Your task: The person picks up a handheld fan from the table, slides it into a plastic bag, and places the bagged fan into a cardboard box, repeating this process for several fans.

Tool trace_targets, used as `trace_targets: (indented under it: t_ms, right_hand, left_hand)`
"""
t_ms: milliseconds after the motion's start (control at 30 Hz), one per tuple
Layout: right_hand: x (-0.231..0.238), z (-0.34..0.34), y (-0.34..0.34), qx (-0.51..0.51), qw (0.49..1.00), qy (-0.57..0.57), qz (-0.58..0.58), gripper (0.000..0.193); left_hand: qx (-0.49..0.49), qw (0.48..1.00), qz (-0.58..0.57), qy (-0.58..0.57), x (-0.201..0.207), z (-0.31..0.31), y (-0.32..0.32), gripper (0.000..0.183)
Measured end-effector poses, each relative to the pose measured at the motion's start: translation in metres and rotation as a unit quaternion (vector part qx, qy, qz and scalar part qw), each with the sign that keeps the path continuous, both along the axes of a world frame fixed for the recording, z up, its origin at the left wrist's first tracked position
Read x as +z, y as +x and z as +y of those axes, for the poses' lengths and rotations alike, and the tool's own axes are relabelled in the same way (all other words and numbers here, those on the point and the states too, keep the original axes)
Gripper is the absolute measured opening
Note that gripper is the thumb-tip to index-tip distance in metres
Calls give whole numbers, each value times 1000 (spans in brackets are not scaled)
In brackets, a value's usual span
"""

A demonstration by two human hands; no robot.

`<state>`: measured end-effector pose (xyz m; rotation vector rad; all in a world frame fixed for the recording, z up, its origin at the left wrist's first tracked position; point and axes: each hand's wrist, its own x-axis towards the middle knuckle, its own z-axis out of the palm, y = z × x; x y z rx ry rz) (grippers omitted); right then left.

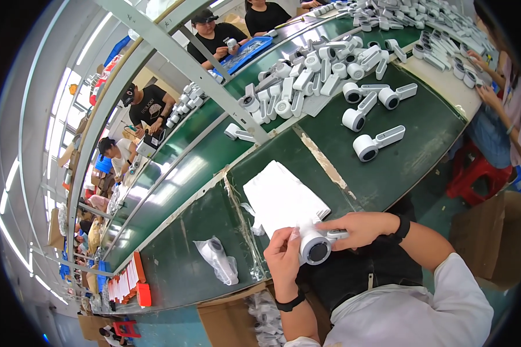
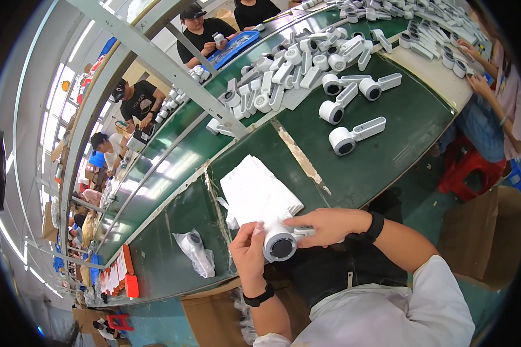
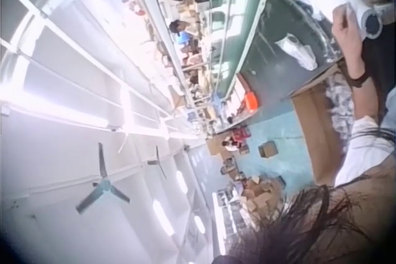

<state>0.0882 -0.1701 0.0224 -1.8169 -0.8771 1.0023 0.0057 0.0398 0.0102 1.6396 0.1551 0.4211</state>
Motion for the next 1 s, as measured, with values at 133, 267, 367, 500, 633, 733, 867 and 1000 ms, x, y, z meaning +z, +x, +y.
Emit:
trace_targets:
  t_ms: [133, 267, 367, 500, 633, 733, 867, 1000]
  right_hand:
    - [-10, 8, -10, -78, 996, 25, 29, 66]
    - [-8, 14, -20, -155, 988, 16, -17, 59]
    - [-15, 20, -25, -217, 975, 32, 14, 56]
    - [-32, 30, -29, -299, 931, 161, 131, 61]
    - [-39, 43, -30, -355, 865, 311, 168, 64]
    - [-33, 40, -26, -365, 843, 320, 229, 59]
    - [-59, 47, -26, -369, 833, 370, 179, 48]
    - [-26, 51, -37, -363, 865, 340, 71, 39]
  left_hand:
    - [20, 997, -31, 65, 0, 3, -5, 10]
    - [38, 980, -77, 180, -1, -3, -9, 8]
    - [27, 959, -96, 266, 6, -16, -12, 9]
    - [-43, 959, -94, 263, 4, -34, -16, 10]
    - [-141, 960, -96, 222, -10, -34, -17, 15]
    - [-224, 943, -67, 235, -6, -26, -21, 17]
    - [-60, 994, -84, 24, -27, -27, -23, 21]
    - [-35, 953, 62, -294, -46, -29, -25, 40]
